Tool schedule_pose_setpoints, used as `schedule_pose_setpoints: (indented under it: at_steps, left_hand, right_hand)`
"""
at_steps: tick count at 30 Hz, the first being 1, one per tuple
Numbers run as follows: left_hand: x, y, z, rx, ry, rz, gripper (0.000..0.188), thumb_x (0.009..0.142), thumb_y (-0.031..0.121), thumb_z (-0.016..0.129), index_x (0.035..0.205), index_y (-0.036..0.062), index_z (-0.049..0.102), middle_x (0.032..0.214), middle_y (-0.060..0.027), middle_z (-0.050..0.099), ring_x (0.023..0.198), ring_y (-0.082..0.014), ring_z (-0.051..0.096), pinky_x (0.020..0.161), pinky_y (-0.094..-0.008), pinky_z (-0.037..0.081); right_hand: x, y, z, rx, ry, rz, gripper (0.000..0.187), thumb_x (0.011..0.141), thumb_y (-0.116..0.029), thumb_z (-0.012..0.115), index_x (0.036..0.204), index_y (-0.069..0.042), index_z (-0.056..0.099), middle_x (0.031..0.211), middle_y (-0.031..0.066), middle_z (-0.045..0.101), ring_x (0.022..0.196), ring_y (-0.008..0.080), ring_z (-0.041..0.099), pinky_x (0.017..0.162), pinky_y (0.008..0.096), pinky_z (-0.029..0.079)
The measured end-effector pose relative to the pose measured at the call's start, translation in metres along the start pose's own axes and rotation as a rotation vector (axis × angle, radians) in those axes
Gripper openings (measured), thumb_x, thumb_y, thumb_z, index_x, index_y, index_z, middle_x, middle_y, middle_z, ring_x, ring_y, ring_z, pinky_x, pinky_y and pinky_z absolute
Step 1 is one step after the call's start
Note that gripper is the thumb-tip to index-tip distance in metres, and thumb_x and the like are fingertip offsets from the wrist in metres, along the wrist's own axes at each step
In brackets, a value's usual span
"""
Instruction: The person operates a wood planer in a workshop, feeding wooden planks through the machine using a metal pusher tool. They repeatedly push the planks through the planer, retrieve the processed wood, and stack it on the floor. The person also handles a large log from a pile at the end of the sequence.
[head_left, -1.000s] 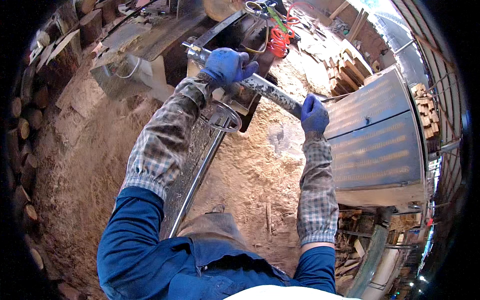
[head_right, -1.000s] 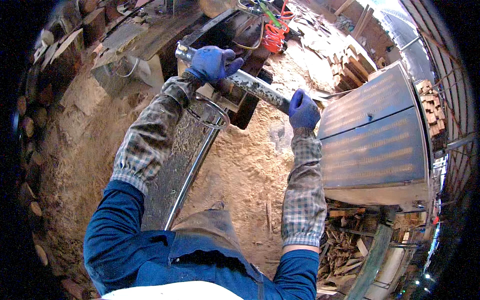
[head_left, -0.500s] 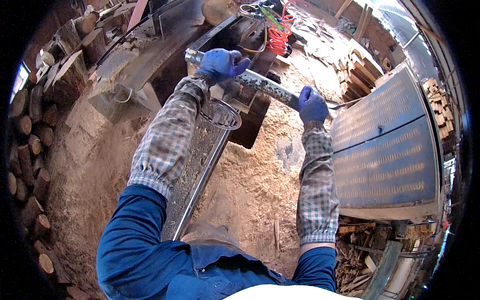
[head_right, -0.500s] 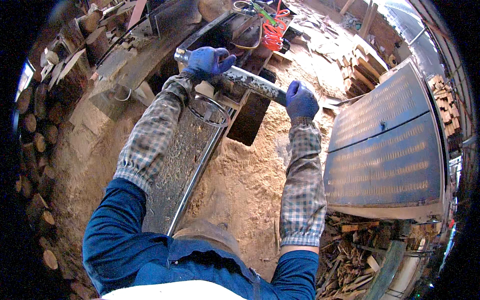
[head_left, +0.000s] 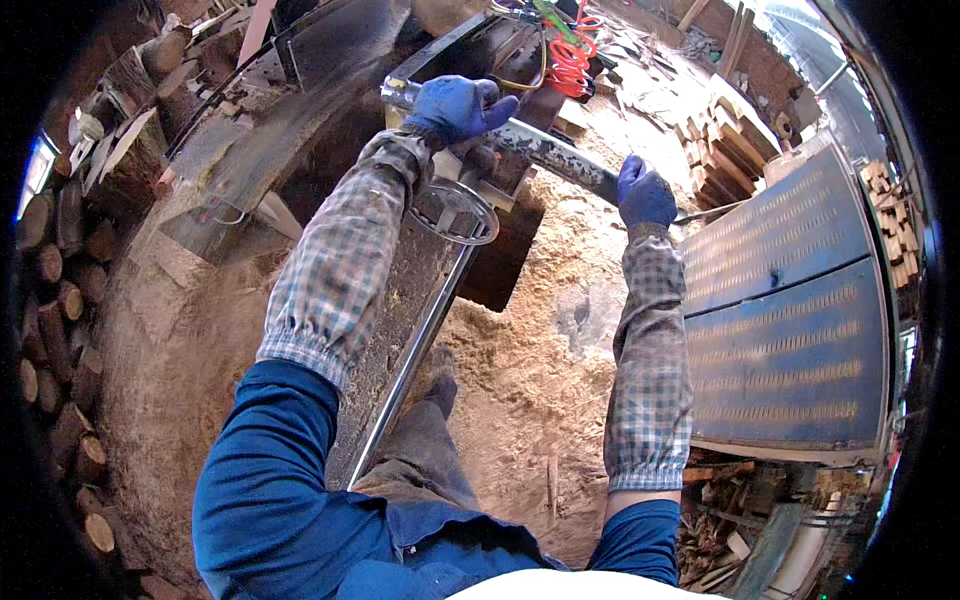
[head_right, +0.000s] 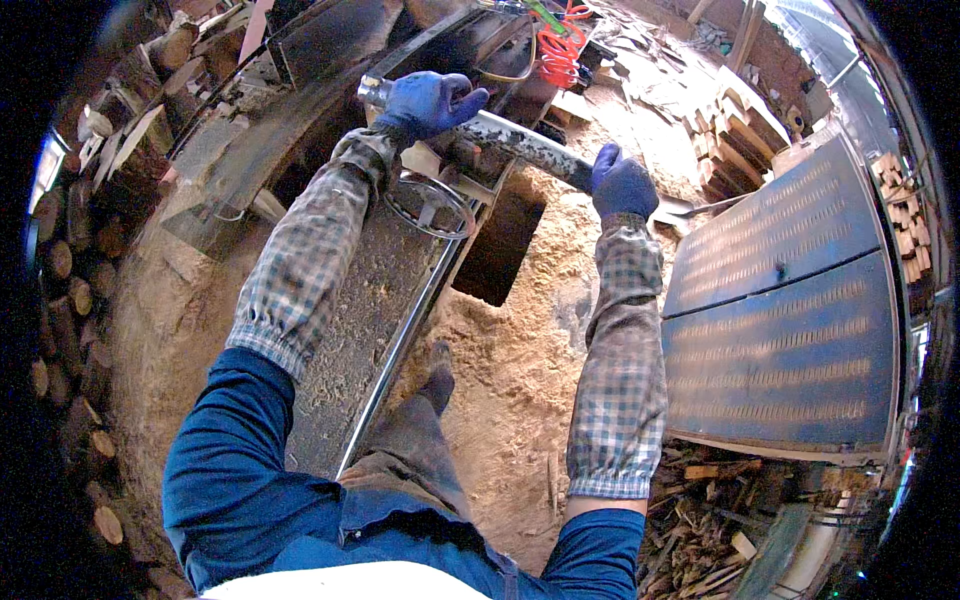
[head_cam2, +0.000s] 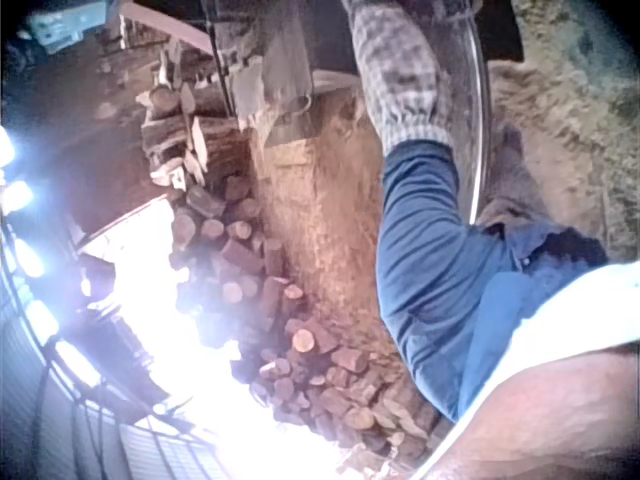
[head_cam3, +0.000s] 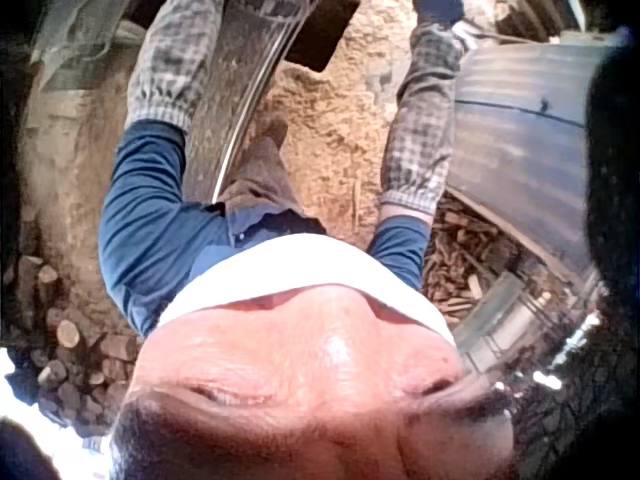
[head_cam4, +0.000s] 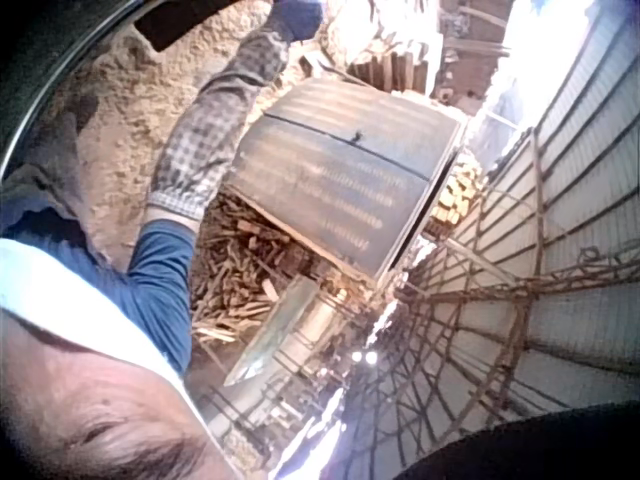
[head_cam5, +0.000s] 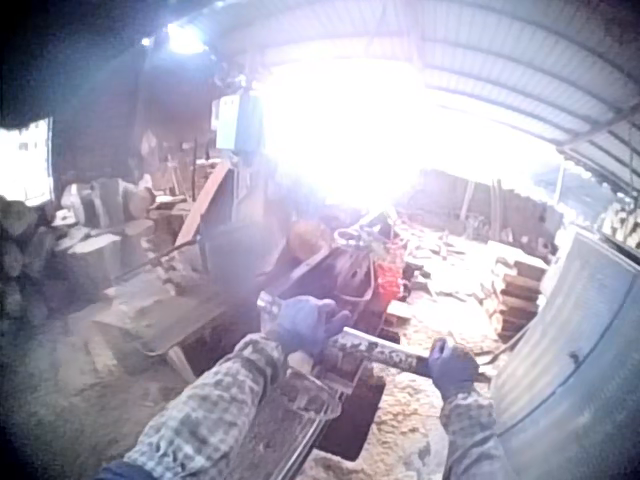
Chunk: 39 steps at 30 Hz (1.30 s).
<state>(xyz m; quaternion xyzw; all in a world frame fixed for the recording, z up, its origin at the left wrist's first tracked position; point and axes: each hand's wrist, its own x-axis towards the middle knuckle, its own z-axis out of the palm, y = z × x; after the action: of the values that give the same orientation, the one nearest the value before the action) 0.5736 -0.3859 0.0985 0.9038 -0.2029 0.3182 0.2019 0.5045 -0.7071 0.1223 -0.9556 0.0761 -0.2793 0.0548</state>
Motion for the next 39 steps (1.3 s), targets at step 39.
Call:
schedule_pose_setpoints:
  at_steps: [39]
  left_hand:
    - [0.118, -0.031, 0.09, -0.161, 0.233, 0.078, 0.052, 0.088, 0.06, 0.061, 0.059, 0.016, 0.065, 0.06, -0.0114, 0.062, 0.063, -0.0328, 0.066, 0.066, -0.0463, 0.05]
  right_hand:
    - [0.135, 0.034, 0.066, 0.119, 0.01, -0.144, 0.045, 0.105, -0.038, 0.039, 0.1, -0.003, 0.068, 0.099, 0.0245, 0.069, 0.097, 0.0438, 0.065, 0.083, 0.0507, 0.049]
